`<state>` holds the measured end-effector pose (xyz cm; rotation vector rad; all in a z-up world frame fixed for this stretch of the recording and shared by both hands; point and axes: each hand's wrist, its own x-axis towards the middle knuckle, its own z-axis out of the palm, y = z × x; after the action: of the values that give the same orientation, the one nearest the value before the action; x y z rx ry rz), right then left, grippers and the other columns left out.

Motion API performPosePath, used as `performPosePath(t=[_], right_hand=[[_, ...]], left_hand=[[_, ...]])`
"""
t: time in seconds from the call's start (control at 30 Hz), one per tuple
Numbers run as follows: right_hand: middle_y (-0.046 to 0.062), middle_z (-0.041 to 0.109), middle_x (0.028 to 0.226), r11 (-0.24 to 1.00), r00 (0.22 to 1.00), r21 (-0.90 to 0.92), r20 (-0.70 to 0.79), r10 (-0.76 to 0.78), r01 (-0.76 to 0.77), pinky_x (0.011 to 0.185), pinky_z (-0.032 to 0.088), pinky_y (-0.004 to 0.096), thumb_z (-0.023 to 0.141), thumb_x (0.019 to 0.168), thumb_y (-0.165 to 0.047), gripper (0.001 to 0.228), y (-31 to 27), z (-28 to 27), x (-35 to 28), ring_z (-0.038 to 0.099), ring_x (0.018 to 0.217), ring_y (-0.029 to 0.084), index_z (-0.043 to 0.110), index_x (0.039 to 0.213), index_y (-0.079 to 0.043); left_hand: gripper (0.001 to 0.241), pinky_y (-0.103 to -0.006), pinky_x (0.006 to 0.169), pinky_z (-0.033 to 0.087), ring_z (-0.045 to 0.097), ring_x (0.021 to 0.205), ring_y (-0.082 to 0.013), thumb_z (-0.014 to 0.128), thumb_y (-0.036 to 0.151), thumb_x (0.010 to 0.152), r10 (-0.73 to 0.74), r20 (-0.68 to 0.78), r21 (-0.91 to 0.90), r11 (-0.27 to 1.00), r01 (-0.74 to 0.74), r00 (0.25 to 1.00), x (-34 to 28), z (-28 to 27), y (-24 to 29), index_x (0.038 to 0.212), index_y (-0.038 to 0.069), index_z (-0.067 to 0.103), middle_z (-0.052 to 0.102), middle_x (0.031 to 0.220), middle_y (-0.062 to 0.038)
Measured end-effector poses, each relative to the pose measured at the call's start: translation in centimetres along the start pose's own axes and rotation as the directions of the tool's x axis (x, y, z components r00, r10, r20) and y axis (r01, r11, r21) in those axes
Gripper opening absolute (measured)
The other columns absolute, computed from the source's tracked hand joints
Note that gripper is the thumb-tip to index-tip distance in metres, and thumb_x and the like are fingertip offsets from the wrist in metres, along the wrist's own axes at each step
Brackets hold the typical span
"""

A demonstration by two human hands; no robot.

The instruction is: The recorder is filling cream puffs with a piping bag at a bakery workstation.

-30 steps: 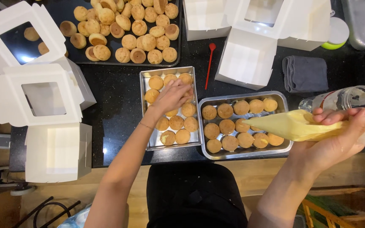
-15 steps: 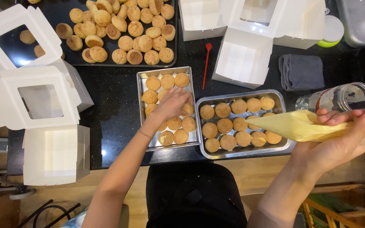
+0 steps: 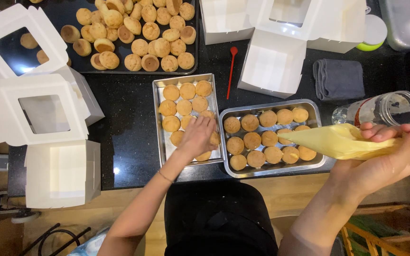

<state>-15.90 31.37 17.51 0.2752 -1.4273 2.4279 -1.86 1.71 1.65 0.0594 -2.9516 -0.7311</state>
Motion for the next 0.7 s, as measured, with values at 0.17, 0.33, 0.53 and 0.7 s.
performPosePath(t=[0.17,0.33,0.53,0.7], right_hand=[[0.006,0.045,0.073,0.998,0.999,0.061,-0.024,0.035,-0.034,0.075,0.046,0.03,0.062,0.121,-0.025,0.03,0.5,-0.3,0.4,0.045,0.067,0.017,0.051,0.102,-0.005],[0.005,0.044,0.073,0.998,0.999,0.054,-0.038,0.035,-0.033,0.075,0.046,0.03,0.06,0.121,-0.024,0.028,0.4,0.0,0.2,0.045,0.067,0.016,0.051,0.103,-0.005],[0.006,0.045,0.075,0.998,0.998,0.057,-0.051,0.041,-0.038,0.075,0.047,0.03,0.057,0.123,-0.02,0.024,0.8,-1.7,0.5,0.044,0.067,0.016,0.05,0.105,-0.005],[0.006,0.043,0.073,0.997,0.999,0.061,-0.025,0.044,-0.042,0.072,0.045,0.029,0.056,0.123,-0.019,0.025,0.8,-1.1,0.5,0.042,0.065,0.016,0.05,0.105,-0.004]], left_hand=[[0.071,-0.0396,0.089,0.042,0.055,0.107,-0.0273,0.093,0.03,0.06,-0.075,-0.008,0.265,0.961,0.074,0.997,-1.1,1.4,1.0,0.115,0.004,0.056,0.059,0.108,-0.011],[0.068,-0.0418,0.088,0.043,0.056,0.101,-0.0301,0.091,0.03,0.063,-0.13,-0.141,0.168,0.974,0.153,0.981,-0.8,0.5,0.8,0.114,0.003,0.056,0.059,0.104,-0.013],[0.036,-0.0485,0.084,0.05,0.062,0.09,-0.0348,0.074,0.032,0.094,-0.419,-0.115,-0.144,0.904,0.403,0.9,-4.5,-2.8,1.8,0.106,0.003,0.057,0.065,0.091,-0.017],[0.033,-0.0514,0.084,0.051,0.062,0.088,-0.0399,0.071,0.029,0.099,-0.412,-0.108,-0.028,0.911,0.411,0.905,-7.3,1.8,1.4,0.11,0.0,0.058,0.068,0.083,-0.021]])
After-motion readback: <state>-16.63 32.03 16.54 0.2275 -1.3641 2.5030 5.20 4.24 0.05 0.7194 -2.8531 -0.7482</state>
